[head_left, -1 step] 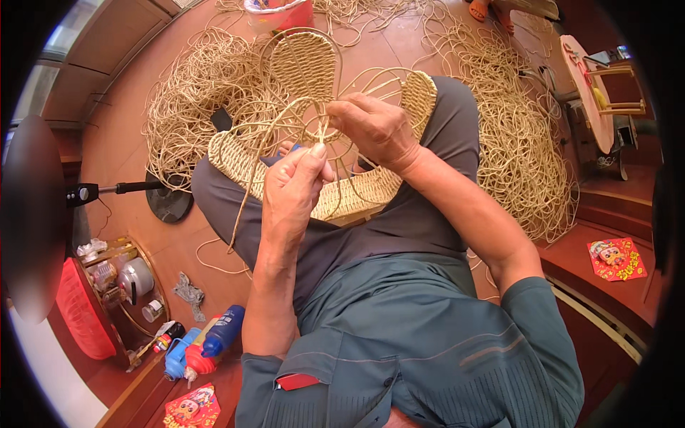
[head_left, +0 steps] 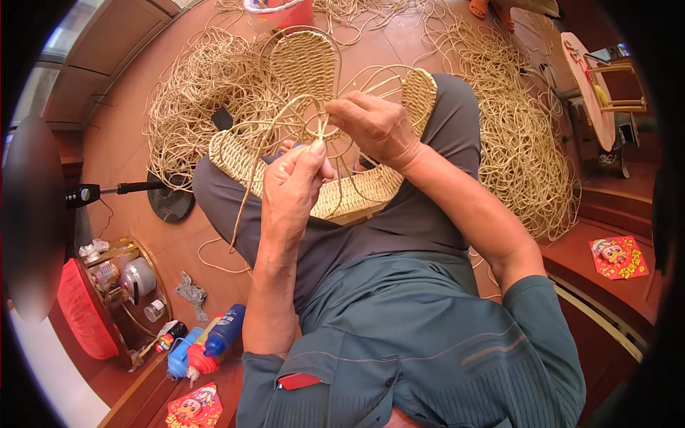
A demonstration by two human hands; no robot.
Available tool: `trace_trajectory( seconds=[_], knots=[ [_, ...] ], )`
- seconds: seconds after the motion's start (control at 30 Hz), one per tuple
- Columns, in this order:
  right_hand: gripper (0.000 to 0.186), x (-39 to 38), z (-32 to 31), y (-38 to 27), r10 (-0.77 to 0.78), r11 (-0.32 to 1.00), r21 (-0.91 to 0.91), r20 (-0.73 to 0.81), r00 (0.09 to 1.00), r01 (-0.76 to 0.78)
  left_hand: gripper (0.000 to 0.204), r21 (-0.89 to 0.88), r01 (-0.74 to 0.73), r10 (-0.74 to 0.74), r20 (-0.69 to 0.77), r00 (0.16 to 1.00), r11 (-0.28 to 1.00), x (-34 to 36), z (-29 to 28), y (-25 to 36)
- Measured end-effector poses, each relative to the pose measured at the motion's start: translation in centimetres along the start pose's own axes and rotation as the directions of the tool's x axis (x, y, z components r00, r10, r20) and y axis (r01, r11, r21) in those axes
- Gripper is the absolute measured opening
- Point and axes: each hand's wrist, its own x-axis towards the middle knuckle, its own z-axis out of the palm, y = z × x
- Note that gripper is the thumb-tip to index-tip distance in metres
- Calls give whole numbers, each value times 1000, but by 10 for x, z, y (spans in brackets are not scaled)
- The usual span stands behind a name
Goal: Weaving a straw or wicker fan/basket by hand.
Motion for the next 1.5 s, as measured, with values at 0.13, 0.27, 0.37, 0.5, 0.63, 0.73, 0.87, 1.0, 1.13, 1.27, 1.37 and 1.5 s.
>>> trace_trajectory(
  seconds=[0.13, 0.27, 0.37, 0.5, 0.63, 0.73, 0.87, 1.0, 1.13, 1.27, 1.37, 1.5],
  knots=[
    [13, -4, 10, 10, -15, 1000, 7, 14, 1000, 15, 40, 158, 121, -104, -115, 988, 980, -22, -15, -1],
    [10, 1, 6, 12, -58, 997, -44, -16, 998, 57, 40, 596, 218, -60, -274, 960, 773, -87, -79, -26],
    [12, 2, 3, 10, -61, 998, -33, -20, 998, 60, 38, 759, 483, -136, -476, 869, 436, -152, -139, -35],
    [16, -2, 4, 14, -34, 999, -23, -19, 999, 33, 46, 757, 653, -161, -641, 751, 29, -272, -309, -90],
    [18, -1, 12, 9, -4, 999, 41, -33, 999, 5, 48, 412, 899, 199, -878, 436, -151, -439, -448, -111],
    [17, 2, 11, 9, 28, 994, 107, -43, 999, -24, 55, 196, 961, -96, -971, 218, 196, -436, -465, -101],
    [16, 5, 15, 6, 74, 988, 140, -11, 997, -72, 28, 713, 695, 309, -643, 701, -93, -282, -415, -75],
    [15, 5, 11, 8, 75, 990, 124, -28, 997, -71, 29, 968, 64, 583, -198, 788, 243, -122, -126, 5],
    [15, 6, 14, 0, 115, 982, 156, -35, 993, -108, 33, 952, -223, 614, 50, 788, 208, -58, -42, -27],
    [16, 4, 17, -1, 132, 980, 150, -24, 991, -127, 22, 879, -119, 404, -89, 910, 461, -46, -39, -52],
    [17, 3, 14, 6, 114, 982, 155, -37, 993, -107, 13, 913, -24, 446, -175, 878, 406, -82, -73, -46],
    [17, 3, 8, 9, 114, 982, 156, -46, 992, -106, 13, 939, 321, 468, -342, 815, 126, -164, -192, -43]
  ],
)
